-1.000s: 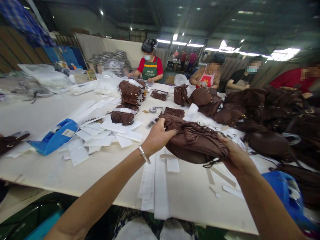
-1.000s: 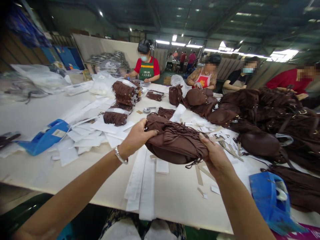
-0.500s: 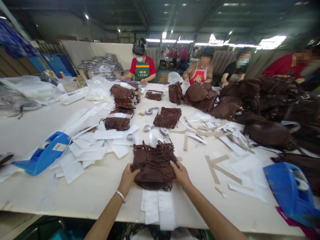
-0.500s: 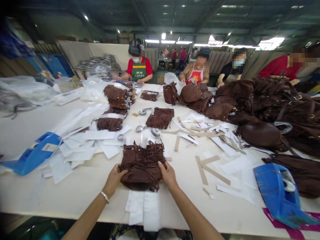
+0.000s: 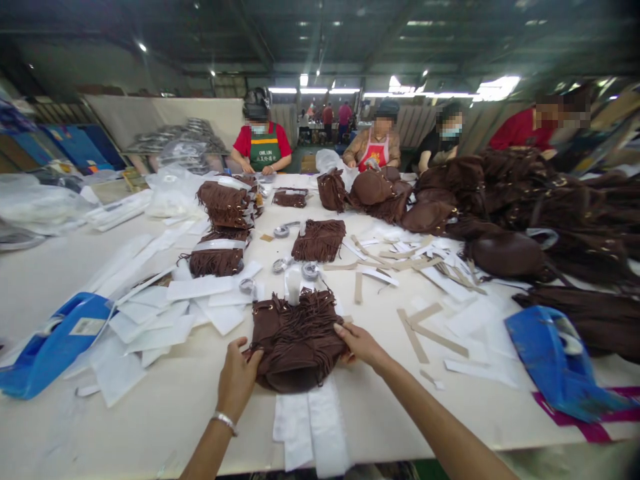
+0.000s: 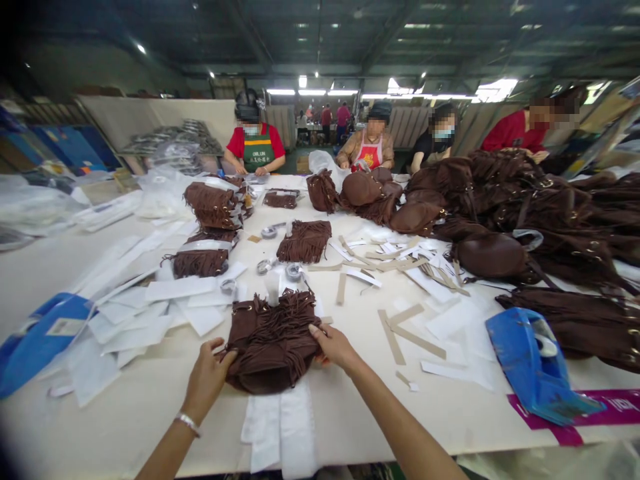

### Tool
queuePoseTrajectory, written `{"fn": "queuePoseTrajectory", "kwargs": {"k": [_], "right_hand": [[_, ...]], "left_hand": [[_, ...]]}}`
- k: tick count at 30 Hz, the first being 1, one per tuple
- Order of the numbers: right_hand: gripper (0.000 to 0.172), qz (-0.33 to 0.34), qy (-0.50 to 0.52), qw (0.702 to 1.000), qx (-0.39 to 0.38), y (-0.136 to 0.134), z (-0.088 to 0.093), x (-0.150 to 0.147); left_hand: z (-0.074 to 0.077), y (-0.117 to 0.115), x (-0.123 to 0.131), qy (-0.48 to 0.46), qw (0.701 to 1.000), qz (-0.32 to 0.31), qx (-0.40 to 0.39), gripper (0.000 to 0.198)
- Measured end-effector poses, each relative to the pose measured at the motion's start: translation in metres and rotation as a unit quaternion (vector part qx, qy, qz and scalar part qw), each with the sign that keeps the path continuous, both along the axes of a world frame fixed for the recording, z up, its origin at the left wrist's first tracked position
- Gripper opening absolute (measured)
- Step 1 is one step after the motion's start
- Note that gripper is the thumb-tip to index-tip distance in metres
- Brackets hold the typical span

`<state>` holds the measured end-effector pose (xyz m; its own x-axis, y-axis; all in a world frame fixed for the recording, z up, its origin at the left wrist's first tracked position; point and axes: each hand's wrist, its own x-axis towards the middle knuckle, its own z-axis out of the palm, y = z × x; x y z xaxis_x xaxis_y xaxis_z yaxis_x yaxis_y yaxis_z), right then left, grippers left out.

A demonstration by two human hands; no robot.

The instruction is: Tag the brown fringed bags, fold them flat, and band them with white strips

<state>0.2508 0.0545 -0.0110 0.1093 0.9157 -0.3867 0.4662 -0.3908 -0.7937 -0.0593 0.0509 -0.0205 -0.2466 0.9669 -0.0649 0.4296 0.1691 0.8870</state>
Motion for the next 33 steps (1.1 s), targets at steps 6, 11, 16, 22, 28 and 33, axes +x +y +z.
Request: {"fn": "queuePoseTrajectory", "kwargs": {"k": [6, 11, 16, 22, 28, 33], "right_hand": [[0.026, -0.037, -0.168, 0.985, 0.025, 0.010, 0.002, 0.035], [0.043, -0.049, -0.197, 0.979, 0.010, 0.026, -0.010, 0.005], [0.032, -0.091, -0.172, 0.981, -0.011, 0.039, -0.016, -0.001], [0.011, -0.105, -0.109, 0.988, -0.022, 0.041, -0.015, 0.014], [0.013, -0.158, -0.108, 0.981, -0.010, 0.018, -0.005, 0.083], [0.034, -0.190, -0.186, 0.964, -0.020, -0.021, 0.022, 0.144]], "left_hand": [[0.048, -0.033, 0.050, 0.322, 0.887, -0.207, 0.257, 0.052], [0.016, -0.038, 0.074, 0.426, 0.817, -0.294, 0.254, 0.059], [-0.012, -0.046, 0.067, 0.468, 0.789, -0.296, 0.266, 0.063], [-0.003, -0.052, 0.068, 0.496, 0.773, -0.314, 0.243, 0.071], [0.010, -0.046, 0.069, 0.528, 0.750, -0.350, 0.188, 0.081], [0.011, -0.043, 0.071, 0.562, 0.711, -0.375, 0.194, 0.078]]}}
